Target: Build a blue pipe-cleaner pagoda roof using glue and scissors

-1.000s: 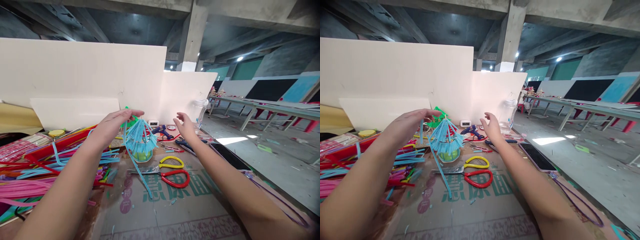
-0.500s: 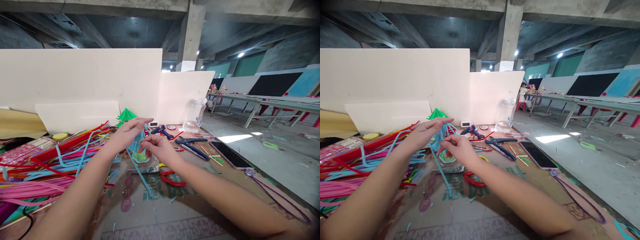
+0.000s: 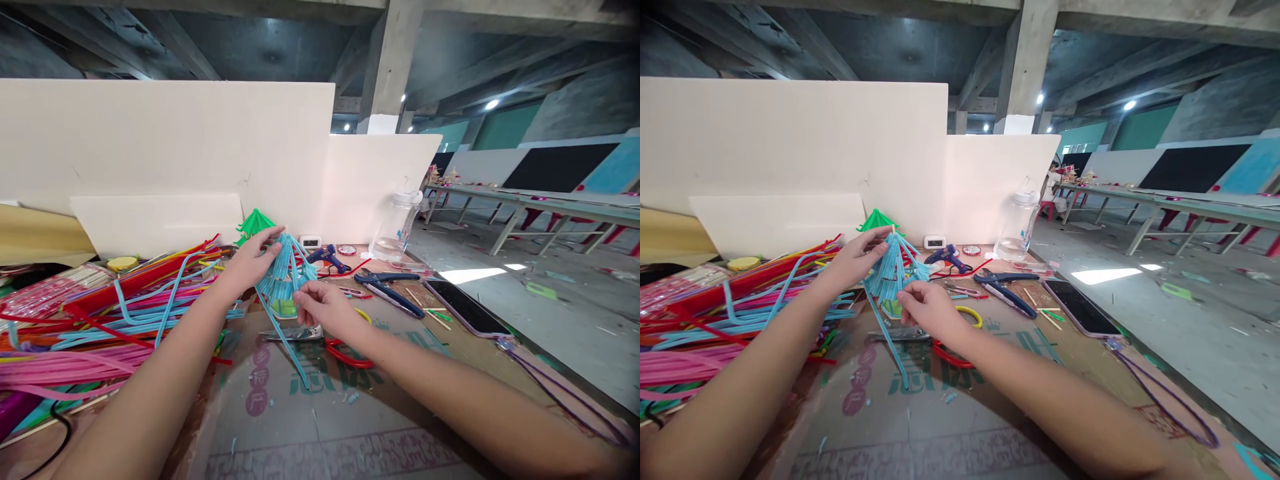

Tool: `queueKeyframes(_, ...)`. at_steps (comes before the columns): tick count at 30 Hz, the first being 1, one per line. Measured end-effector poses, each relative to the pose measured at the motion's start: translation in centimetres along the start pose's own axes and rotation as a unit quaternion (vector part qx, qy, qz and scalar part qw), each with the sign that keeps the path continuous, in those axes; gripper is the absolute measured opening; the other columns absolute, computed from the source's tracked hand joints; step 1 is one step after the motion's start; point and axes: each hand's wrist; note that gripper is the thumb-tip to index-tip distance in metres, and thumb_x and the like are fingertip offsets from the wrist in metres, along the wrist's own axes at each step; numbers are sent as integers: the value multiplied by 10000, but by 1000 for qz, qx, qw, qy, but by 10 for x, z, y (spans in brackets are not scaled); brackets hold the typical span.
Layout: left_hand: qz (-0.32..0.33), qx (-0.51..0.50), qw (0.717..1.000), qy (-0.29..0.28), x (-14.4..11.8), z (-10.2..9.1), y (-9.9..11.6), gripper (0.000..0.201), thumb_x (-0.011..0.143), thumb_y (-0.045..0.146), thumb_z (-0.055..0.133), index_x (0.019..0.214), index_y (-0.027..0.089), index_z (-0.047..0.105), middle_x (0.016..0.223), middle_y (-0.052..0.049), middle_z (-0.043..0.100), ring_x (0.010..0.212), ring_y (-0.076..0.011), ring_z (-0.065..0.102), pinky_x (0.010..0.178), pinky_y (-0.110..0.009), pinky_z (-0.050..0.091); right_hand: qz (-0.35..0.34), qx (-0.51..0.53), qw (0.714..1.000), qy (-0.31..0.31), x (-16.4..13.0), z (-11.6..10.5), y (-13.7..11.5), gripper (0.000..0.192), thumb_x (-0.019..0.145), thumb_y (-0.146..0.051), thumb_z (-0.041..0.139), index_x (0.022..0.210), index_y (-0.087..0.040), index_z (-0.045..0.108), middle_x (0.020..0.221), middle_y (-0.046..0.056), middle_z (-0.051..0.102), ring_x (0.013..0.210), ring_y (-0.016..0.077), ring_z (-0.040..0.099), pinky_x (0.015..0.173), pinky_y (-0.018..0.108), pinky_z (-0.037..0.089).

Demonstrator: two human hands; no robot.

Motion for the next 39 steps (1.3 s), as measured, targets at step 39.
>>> queueKeyframes(39,36,120,992,-1,-3,-11,21,412,851,278,467,1233,195,597,1243,-67,612,1091,-221,593,1011,-396,460,-100,-228,964,96,6,-4,4,280,895,-369,521,692,-181,561,578,-41,491,545,98,417,527,236,272)
Point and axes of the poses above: each hand's wrist, its own x-axis towards the middle knuckle, its own z-axis out of the palm, y = z × x
